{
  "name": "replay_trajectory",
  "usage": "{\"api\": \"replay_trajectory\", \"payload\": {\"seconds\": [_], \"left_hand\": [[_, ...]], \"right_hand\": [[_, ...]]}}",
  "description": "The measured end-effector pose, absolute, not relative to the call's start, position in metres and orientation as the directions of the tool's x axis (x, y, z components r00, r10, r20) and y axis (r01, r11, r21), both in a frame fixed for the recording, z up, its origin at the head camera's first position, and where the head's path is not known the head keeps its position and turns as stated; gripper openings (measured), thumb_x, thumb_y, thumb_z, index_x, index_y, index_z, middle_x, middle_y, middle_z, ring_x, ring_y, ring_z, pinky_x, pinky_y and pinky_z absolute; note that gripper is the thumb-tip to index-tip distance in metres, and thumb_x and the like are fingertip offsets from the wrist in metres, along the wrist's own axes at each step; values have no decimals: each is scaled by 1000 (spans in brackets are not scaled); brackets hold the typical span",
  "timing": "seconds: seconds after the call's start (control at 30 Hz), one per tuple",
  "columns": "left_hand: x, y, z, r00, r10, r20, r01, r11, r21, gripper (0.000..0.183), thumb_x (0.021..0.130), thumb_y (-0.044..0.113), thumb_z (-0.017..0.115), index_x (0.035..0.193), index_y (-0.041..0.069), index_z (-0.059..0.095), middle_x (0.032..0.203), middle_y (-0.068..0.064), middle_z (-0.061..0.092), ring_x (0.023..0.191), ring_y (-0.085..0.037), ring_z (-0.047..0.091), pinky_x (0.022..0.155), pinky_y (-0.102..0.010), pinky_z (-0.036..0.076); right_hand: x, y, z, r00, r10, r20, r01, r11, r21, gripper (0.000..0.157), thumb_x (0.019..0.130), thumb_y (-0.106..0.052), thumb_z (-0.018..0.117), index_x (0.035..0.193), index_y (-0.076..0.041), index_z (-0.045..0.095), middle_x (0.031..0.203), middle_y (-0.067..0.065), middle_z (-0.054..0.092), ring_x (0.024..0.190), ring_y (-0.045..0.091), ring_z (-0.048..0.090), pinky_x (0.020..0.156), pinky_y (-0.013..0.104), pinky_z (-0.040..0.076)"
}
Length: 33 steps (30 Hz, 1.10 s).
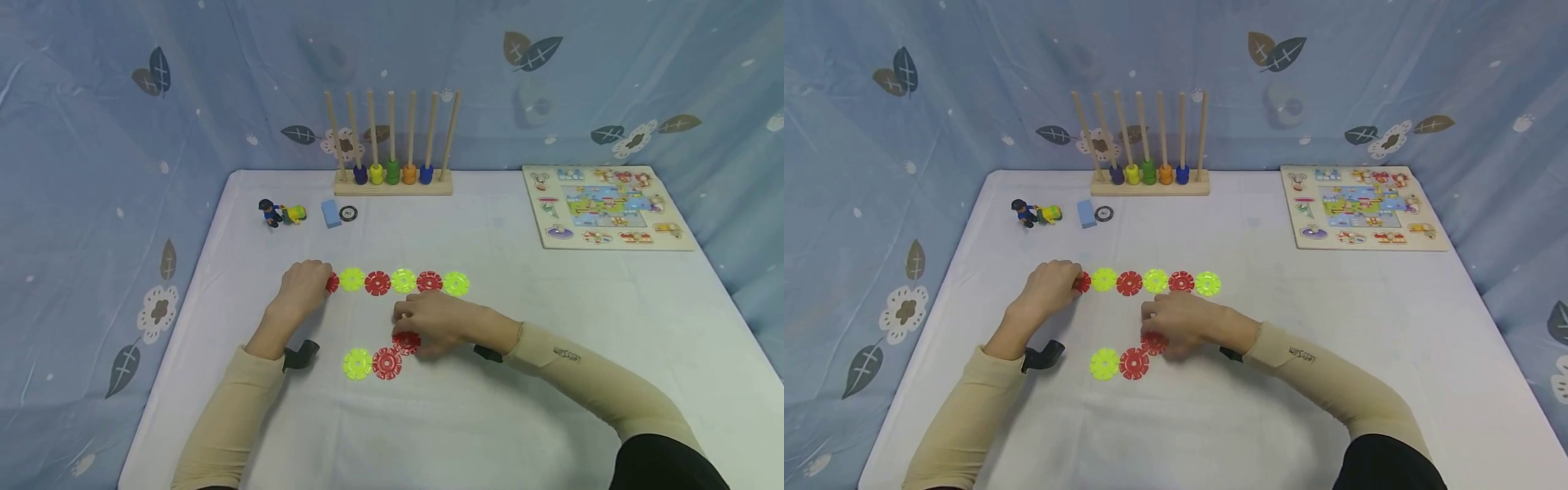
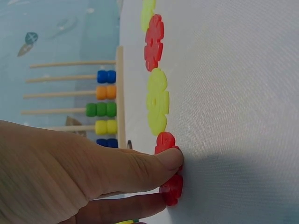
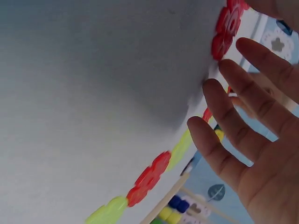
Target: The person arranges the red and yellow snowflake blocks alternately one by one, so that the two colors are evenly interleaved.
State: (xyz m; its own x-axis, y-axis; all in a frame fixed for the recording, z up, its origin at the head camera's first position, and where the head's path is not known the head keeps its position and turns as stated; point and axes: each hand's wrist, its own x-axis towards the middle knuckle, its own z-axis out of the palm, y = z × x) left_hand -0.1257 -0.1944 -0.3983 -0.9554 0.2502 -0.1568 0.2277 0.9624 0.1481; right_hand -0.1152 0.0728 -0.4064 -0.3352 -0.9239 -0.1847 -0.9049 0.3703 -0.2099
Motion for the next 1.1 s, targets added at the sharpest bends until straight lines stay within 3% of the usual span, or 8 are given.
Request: {"api": "replay_trajectory", "payload": {"seconds": [0.43,0.6,0.77,0.93,1.1], "left_hand": [[-128,-192,-396,-953,233,-195,205,967,151,16,81,7,74,93,-1,68,77,-11,63,65,-21,51,61,-31,46],[-127,-195,-396,-955,228,-189,200,968,153,17,80,7,75,93,-1,68,77,-10,63,65,-21,50,61,-31,45],[-125,-196,-398,-956,230,-183,201,966,161,17,79,7,76,92,-1,68,77,-11,64,65,-22,50,62,-32,45],[-125,-196,-400,-956,246,-158,221,962,160,14,80,6,75,89,-1,68,75,-10,63,64,-21,51,61,-32,46],[-126,-195,-399,-957,251,-145,229,962,151,15,79,7,76,89,-1,68,75,-10,63,64,-21,51,60,-32,47]], "right_hand": [[-109,57,-406,-374,-894,-246,-890,421,-177,39,75,-34,77,107,-15,64,108,-1,60,89,12,54,76,22,51],[-107,58,-403,-385,-880,-279,-891,433,-134,43,75,-34,78,110,-15,63,109,0,60,91,13,56,79,22,52],[-110,74,-405,-399,-890,-220,-877,440,-192,56,74,-30,76,125,-15,57,117,0,59,99,14,58,84,27,53],[-121,103,-401,-494,-842,-218,-808,537,-243,74,74,-34,77,140,-18,46,117,-2,61,104,14,56,90,31,52],[-136,141,-393,-618,-764,-184,-720,644,-257,75,73,-31,78,141,-18,47,110,-1,63,94,14,56,82,32,53]]}}
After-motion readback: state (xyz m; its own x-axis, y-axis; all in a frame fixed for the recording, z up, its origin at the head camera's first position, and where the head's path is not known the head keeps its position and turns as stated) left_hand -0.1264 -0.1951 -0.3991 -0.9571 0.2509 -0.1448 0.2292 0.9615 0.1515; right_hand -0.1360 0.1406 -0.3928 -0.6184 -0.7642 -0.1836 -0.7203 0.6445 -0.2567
